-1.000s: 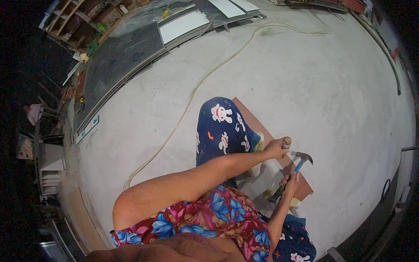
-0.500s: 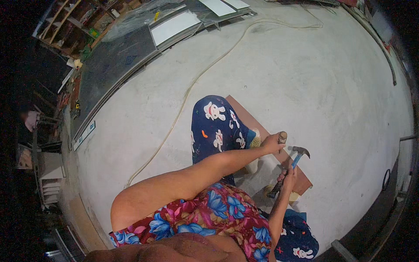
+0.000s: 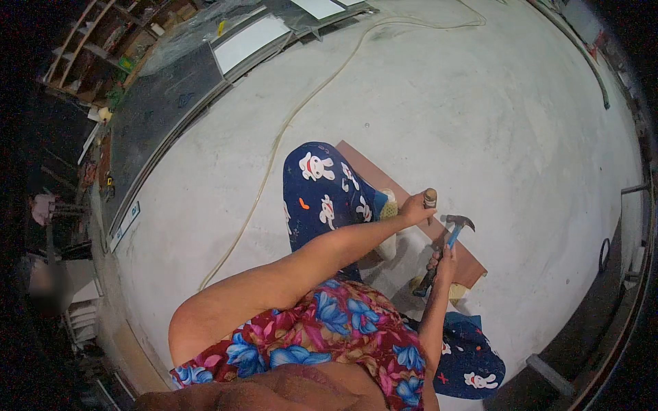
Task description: Chiseling and hammering a wooden piece on the floor of a workshop.
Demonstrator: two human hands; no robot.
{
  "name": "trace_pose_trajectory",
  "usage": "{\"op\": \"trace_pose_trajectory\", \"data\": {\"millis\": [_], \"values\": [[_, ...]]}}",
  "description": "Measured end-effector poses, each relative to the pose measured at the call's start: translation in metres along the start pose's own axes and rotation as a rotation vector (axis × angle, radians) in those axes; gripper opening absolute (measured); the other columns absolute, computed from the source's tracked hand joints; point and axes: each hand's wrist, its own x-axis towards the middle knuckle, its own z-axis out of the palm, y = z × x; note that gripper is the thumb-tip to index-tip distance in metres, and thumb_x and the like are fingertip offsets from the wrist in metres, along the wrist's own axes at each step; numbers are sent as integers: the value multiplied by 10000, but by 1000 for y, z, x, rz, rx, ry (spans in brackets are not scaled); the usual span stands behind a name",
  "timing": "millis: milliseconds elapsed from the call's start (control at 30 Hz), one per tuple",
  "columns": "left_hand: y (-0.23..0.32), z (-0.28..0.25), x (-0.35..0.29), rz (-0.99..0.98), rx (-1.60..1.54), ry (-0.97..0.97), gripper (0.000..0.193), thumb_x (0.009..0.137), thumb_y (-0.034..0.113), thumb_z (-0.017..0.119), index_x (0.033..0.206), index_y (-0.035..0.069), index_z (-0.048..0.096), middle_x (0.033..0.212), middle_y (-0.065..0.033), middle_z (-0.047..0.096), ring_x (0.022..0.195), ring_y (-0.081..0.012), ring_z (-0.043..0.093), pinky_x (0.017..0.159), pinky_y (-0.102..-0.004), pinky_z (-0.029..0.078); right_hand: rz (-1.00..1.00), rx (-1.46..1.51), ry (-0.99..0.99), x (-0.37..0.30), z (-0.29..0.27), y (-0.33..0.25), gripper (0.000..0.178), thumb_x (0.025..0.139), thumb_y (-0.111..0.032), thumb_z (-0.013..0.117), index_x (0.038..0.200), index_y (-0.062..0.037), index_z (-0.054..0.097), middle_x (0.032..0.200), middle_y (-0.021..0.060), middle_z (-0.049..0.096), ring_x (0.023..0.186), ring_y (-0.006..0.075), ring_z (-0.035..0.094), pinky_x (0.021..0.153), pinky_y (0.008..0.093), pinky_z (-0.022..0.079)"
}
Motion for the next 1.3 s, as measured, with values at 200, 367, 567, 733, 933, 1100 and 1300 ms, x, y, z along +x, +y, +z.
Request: {"op": "trace_pose_trajectory", "data": {"millis": [200, 367, 567, 733, 933, 1100, 1300], "values": [[-9, 4, 6, -78, 123, -7, 475, 646, 341, 668, 1053, 125, 553, 928, -143, 639, 900, -325, 605, 795, -422, 474, 7, 11, 1, 1, -4, 1, 95, 935, -233, 431, 1007, -180, 461, 567, -9, 426, 395, 77, 394, 343, 212, 338], [-15, 1, 11, -101, 86, -3, 480, 647, 361, 668, 1060, 142, 559, 961, -149, 637, 920, -343, 598, 823, -425, 468, 22, 6, -19, 8, -7, 2, 157, 936, -247, 429, 1083, -203, 462, 570, -7, 427, 397, 77, 391, 347, 218, 342], [-20, 0, 11, -83, 23, 22, 441, 636, 344, 667, 1008, 122, 588, 936, -156, 639, 913, -346, 595, 794, -425, 474, 21, 31, -22, 10, -11, 4, 208, 931, -253, 440, 1136, -217, 446, 569, -4, 432, 399, 82, 391, 354, 224, 344], [-20, -2, 12, -56, -60, 28, 417, 628, 337, 678, 969, 110, 599, 918, -153, 641, 897, -335, 601, 771, -421, 476, 57, 22, -4, 10, -14, 3, 242, 934, -229, 422, 1168, -174, 450, 556, -6, 421, 392, 93, 375, 364, 256, 351], [-8, -5, 11, -48, -71, 30, 411, 642, 356, 697, 921, 68, 606, 871, -150, 647, 853, -311, 622, 733, -399, 486, 54, 18, 72, 11, -15, 3, 237, 928, -226, 433, 1159, -172, 435, 557, -9, 422, 401, 90, 374, 376, 254, 352], [-10, -15, 15, -64, -73, 53, 376, 652, 324, 699, 884, 43, 608, 850, -153, 650, 830, -304, 629, 726, -389, 493, 36, 8, 30, 9, -9, 1, 281, 925, -245, 440, 1200, -191, 413, 563, -13, 421, 408, 87, 375, 379, 257, 355], [-6, -11, 14, -7, 20, 91, 267, 660, 239, 676, 806, 25, 611, 764, -117, 645, 727, -241, 634, 659, -356, 495, 24, 13, 39, 10, -16, 6, 251, 921, -262, 445, 1163, -196, 427, 566, -15, 419, 410, 84, 374, 379, 254, 351]]}}
